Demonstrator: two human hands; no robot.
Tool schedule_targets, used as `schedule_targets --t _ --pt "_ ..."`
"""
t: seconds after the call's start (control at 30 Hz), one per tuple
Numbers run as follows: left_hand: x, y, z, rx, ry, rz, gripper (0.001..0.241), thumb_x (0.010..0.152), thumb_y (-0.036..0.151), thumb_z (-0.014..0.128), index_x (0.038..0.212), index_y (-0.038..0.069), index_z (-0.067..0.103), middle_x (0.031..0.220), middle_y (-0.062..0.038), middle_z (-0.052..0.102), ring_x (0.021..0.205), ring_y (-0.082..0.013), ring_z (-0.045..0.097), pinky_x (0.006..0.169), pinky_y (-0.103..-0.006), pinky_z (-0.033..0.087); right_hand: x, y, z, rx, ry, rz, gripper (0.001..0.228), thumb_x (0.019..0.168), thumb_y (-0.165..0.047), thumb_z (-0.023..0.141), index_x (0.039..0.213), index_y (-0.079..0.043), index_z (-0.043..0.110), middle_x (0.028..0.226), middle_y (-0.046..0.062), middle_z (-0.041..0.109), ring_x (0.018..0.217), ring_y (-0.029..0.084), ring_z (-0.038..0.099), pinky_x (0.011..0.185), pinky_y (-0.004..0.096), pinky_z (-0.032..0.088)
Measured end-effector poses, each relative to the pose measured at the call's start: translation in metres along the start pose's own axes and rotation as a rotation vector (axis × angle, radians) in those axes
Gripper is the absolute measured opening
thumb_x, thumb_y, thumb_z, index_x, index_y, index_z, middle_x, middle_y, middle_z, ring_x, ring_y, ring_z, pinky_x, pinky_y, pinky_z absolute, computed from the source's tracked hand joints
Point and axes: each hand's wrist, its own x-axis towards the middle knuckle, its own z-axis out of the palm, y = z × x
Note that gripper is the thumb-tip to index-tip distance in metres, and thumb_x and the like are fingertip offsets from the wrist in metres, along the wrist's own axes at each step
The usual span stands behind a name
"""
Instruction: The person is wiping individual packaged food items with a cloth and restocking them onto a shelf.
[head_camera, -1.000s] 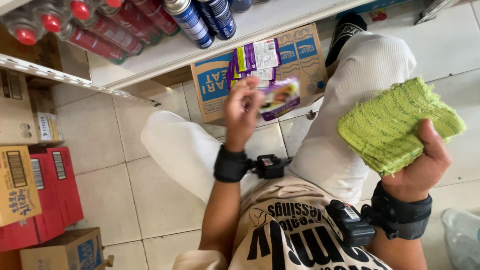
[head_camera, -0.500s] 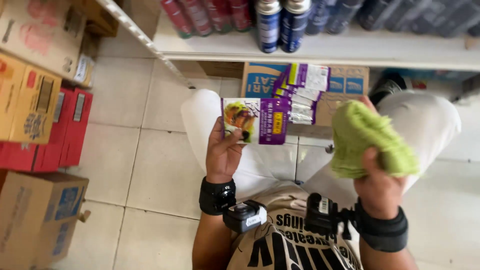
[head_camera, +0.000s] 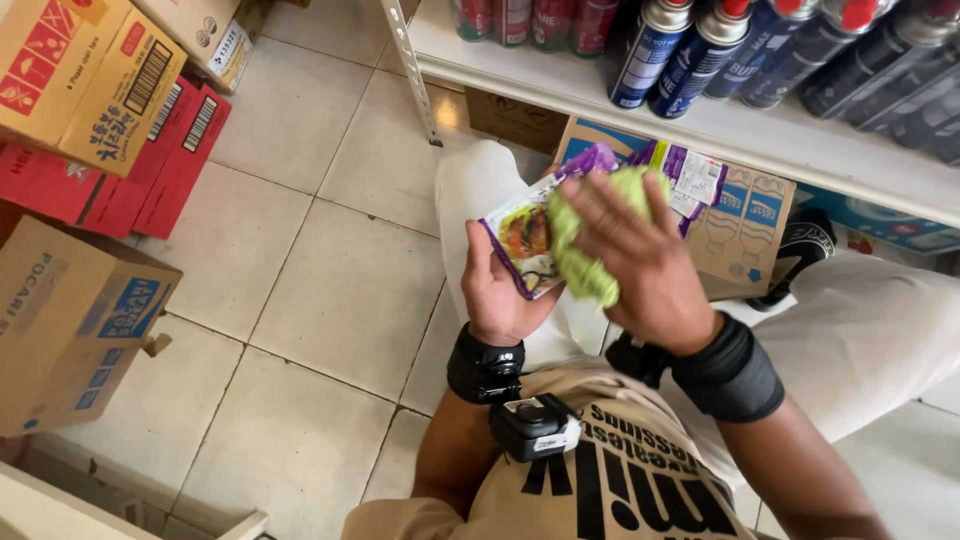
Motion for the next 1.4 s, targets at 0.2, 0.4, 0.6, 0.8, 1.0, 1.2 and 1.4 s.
schedule_targets --t 0.2,0.4,0.6,0.8,1.0,1.2,1.4 --pt "0.004 0.004 0.022 0.103 0.083 0.036 0.084 0.111 0.064 0.032 0.167 0.001 0.025 0.165 -0.013 0.042 0.151 -0.0305 0.044 0.130 -0.0460 0.031 0.025 -0.028 -0.010 0.091 0.018 -0.039 0.056 0.061 -0.008 0.065 0.115 0.005 0.068 0.158 0.020 0.045 0.153 0.038 0.034 0.123 0.066 0.006" --pt "0.007 0.006 0.009 0.124 0.067 0.051 0.083 0.106 0.051 0.046 0.173 0.009 0.021 0.168 -0.014 0.039 0.152 -0.0306 0.042 0.131 -0.0462 0.028 -0.007 -0.012 -0.019 0.374 0.096 0.122 0.036 0.083 0.005 0.062 0.117 -0.001 0.069 0.142 0.011 0.068 0.150 0.028 0.055 0.133 0.061 0.030" --pt "0.030 -0.032 -0.006 0.031 -0.036 -0.207 0.088 0.100 0.049 0.053 0.170 0.012 0.017 0.164 -0.017 0.039 0.148 -0.0325 0.045 0.127 -0.0509 0.036 -0.025 -0.011 -0.027 0.127 0.384 0.082 0.024 0.080 0.001 0.072 0.099 -0.001 0.057 0.139 0.016 0.064 0.145 0.039 0.052 0.122 0.054 0.040" --pt "0.047 -0.046 0.015 0.055 0.084 -0.159 0.083 0.104 0.046 0.044 0.173 0.013 0.012 0.161 -0.021 0.039 0.140 -0.0312 0.050 0.124 -0.0439 0.039 -0.030 -0.017 -0.019 0.037 0.161 -0.060 0.037 0.075 -0.005 0.070 0.112 0.002 0.070 0.145 0.016 0.060 0.141 0.037 0.052 0.118 0.056 0.037" --pt "0.039 -0.069 -0.017 -0.046 0.008 -0.173 0.068 0.113 0.036 0.035 0.171 0.007 0.014 0.155 -0.019 0.042 0.138 -0.0276 0.052 0.124 -0.0389 0.039 -0.029 -0.004 -0.034 0.066 0.134 0.064 0.041 0.071 -0.004 0.067 0.111 0.005 0.068 0.145 0.016 0.060 0.143 0.038 0.050 0.118 0.055 0.039" --pt "0.046 -0.033 0.019 0.187 0.088 -0.061 0.085 0.107 0.051 0.042 0.174 0.009 0.011 0.163 -0.019 0.039 0.147 -0.0318 0.045 0.127 -0.0460 0.037 -0.056 0.006 -0.022 0.000 0.126 -0.051 0.044 0.071 -0.005 0.071 0.114 0.002 0.071 0.138 0.019 0.064 0.137 0.038 0.057 0.116 0.054 0.040" --pt "0.046 -0.035 -0.001 -0.004 -0.178 -0.114 0.078 0.106 0.053 0.041 0.171 0.017 0.015 0.164 -0.012 0.042 0.150 -0.0332 0.044 0.123 -0.0568 0.039 -0.058 0.011 -0.032 0.127 0.390 0.262 0.023 0.086 -0.001 0.077 0.106 0.002 0.065 0.131 0.021 0.068 0.129 0.031 0.064 0.108 0.046 0.054"
